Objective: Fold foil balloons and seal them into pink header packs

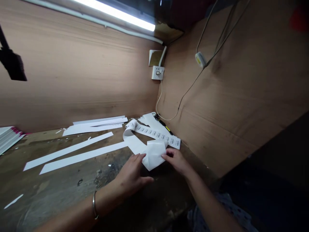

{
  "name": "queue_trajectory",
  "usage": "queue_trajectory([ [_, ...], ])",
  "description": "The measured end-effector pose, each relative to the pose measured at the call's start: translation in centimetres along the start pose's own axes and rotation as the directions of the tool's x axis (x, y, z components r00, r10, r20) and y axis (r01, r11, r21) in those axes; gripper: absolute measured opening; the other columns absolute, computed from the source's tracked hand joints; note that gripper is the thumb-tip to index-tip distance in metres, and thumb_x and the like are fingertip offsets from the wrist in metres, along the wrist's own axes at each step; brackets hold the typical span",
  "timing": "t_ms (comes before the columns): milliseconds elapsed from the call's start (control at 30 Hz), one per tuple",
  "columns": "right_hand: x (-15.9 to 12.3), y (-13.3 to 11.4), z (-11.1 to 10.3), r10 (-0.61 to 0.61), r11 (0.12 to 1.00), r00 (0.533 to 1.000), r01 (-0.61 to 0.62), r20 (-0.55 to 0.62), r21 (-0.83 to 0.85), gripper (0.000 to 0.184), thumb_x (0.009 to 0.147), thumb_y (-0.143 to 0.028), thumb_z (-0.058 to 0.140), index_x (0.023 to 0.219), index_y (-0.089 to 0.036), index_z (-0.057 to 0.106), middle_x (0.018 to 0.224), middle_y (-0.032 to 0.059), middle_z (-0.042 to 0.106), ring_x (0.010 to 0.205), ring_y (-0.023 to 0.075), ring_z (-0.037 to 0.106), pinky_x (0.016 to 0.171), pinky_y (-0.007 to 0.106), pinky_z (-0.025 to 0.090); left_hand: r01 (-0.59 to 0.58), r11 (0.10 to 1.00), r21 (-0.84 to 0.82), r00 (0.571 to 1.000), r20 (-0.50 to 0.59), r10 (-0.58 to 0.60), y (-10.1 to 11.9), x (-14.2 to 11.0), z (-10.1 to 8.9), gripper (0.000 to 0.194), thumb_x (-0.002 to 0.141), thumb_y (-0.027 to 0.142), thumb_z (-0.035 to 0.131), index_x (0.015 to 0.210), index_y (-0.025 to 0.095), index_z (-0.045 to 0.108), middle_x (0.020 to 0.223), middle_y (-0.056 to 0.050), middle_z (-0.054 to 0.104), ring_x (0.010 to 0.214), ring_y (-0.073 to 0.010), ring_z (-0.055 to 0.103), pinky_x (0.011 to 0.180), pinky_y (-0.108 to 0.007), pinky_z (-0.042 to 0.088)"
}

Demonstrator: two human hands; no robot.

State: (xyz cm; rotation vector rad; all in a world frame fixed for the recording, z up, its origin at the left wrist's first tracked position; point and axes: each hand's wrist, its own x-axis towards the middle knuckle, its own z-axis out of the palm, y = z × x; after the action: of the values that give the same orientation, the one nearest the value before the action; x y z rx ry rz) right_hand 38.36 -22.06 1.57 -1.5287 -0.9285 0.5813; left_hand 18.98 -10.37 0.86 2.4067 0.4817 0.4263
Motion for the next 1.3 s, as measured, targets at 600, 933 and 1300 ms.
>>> queue_trajectory([
  [600, -5.2, -1.5, 2.2, 0.159, 0.959, 0.975, -0.115, -0.153, 0.258, 0.034, 0.073, -0.045, 0.071, 0.093, -0.018, 0.067, 0.079, 0.0047, 0.072, 0.07, 0.0217, 0.067, 0.066, 0.033, 0.055, 0.308, 0.284, -0.908, 0.95, 0.279, -0.14, 5.0, 1.3, 1.2, 0.04, 0.064, 0.031, 0.078, 0.096, 0.01, 0.064, 0.087, -0.008, 0.07, 0.074, -0.0181, 0.064, 0.073, -0.031, 0.051],
  [933, -5.7, -2.8, 0.5, -0.448, 0.814, 0.868, 0.297, -0.215, -0.499, 0.034, 0.076, -0.028, 0.07, 0.108, -0.023, 0.063, 0.122, 0.0076, 0.061, 0.119, 0.0264, 0.049, 0.104, 0.046, 0.035, 0.333, 0.316, -0.889, 0.936, 0.271, -0.223, 4.4, 0.6, 1.3, 0.038, 0.07, 0.043, 0.071, 0.085, 0.009, 0.064, 0.075, -0.007, 0.066, 0.069, -0.0182, 0.06, 0.071, -0.033, 0.049],
  [1300, -6.7, -3.1, 2.2, -0.278, 0.868, 0.96, 0.26, 0.02, -0.423, 0.017, 0.084, -0.022, 0.06, 0.098, -0.025, 0.068, 0.094, 0.0003, 0.07, 0.086, 0.0148, 0.065, 0.078, 0.025, 0.05, 0.221, 0.506, -0.834, 0.965, 0.262, 0.011, 4.5, 0.0, 0.8, 0.017, 0.079, 0.026, 0.061, 0.084, 0.01, 0.064, 0.077, -0.002, 0.059, 0.072, -0.0127, 0.049, 0.069, -0.024, 0.041],
])
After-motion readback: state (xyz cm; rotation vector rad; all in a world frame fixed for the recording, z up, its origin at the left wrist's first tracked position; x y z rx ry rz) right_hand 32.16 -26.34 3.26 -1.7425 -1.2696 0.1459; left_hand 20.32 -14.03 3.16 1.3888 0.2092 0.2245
